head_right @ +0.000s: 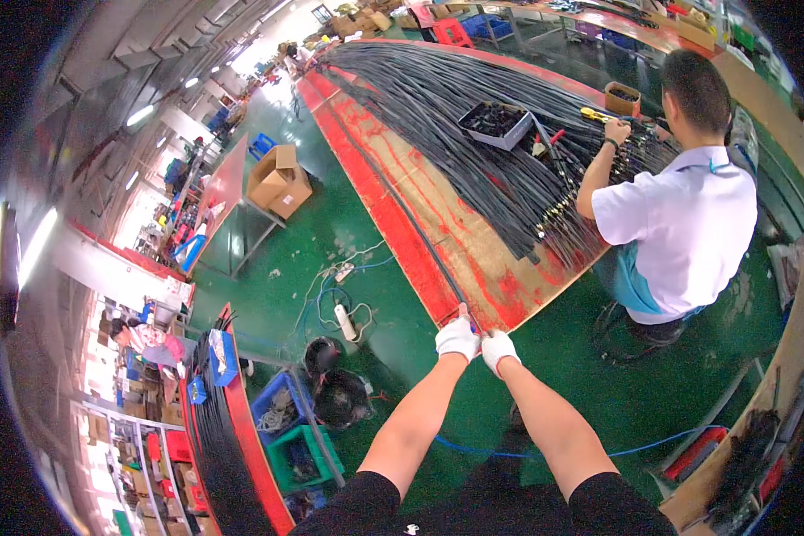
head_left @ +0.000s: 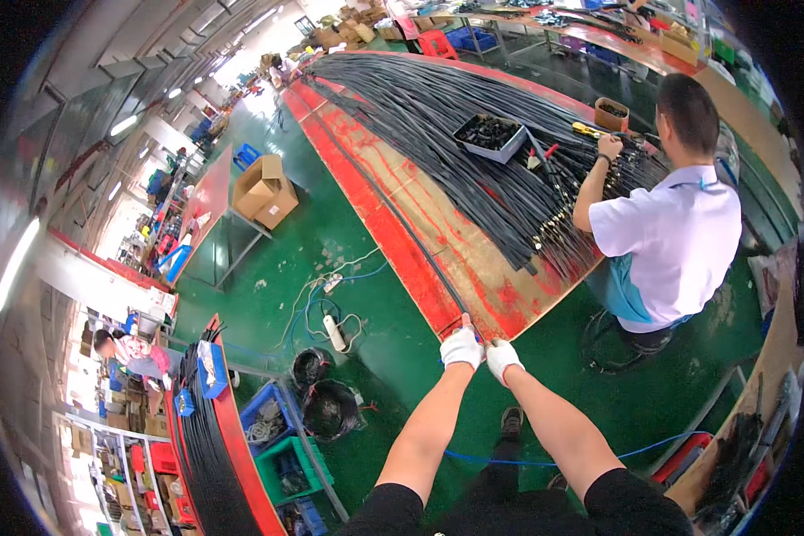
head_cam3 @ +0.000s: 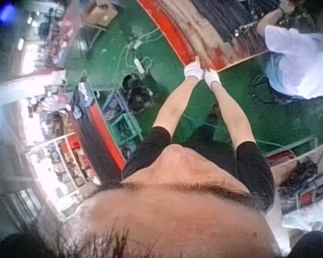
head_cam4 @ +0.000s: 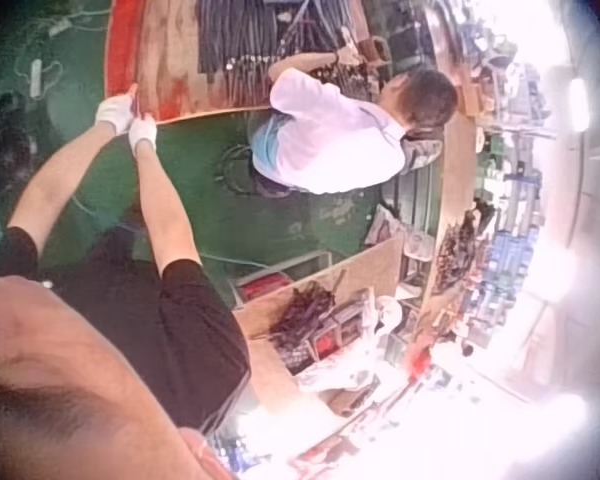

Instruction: Group and bundle long black cables using a handheld tool on a factory table.

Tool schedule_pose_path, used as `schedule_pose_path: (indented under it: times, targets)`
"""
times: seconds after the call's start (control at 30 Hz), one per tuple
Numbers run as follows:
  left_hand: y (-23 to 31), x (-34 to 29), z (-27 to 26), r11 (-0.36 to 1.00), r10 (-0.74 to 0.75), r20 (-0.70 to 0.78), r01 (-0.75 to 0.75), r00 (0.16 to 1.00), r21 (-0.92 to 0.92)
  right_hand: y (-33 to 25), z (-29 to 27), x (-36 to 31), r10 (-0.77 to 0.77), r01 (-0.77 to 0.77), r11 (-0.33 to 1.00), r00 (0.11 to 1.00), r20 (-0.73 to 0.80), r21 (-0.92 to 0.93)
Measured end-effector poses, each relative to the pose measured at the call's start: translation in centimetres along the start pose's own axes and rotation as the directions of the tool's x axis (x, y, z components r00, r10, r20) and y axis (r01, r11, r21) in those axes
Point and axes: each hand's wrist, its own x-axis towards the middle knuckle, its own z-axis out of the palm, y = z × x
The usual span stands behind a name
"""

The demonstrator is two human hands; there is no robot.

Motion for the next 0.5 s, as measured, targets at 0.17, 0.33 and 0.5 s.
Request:
schedule_pose_path:
  times: [0.17,0.33,0.5]
  targets:
    - [-0.2,1.1,-0.3,0.999,-0.049,0.007,0.049,0.999,-0.019,-0.5,0.1,1.5,0.117,-0.151,0.953,0.983,0.143,0.261]
    - [-0.7,3.1,-1.0,0.998,-0.035,0.031,0.037,0.999,-0.051,-1.8,0.0,3.4,0.162,-0.214,0.938,0.966,0.201,0.273]
    - [-1.1,3.5,0.2,0.994,-0.043,0.054,0.047,0.998,-0.095,-1.1,-0.1,3.0,0.229,-0.313,0.879,0.939,0.257,0.361]
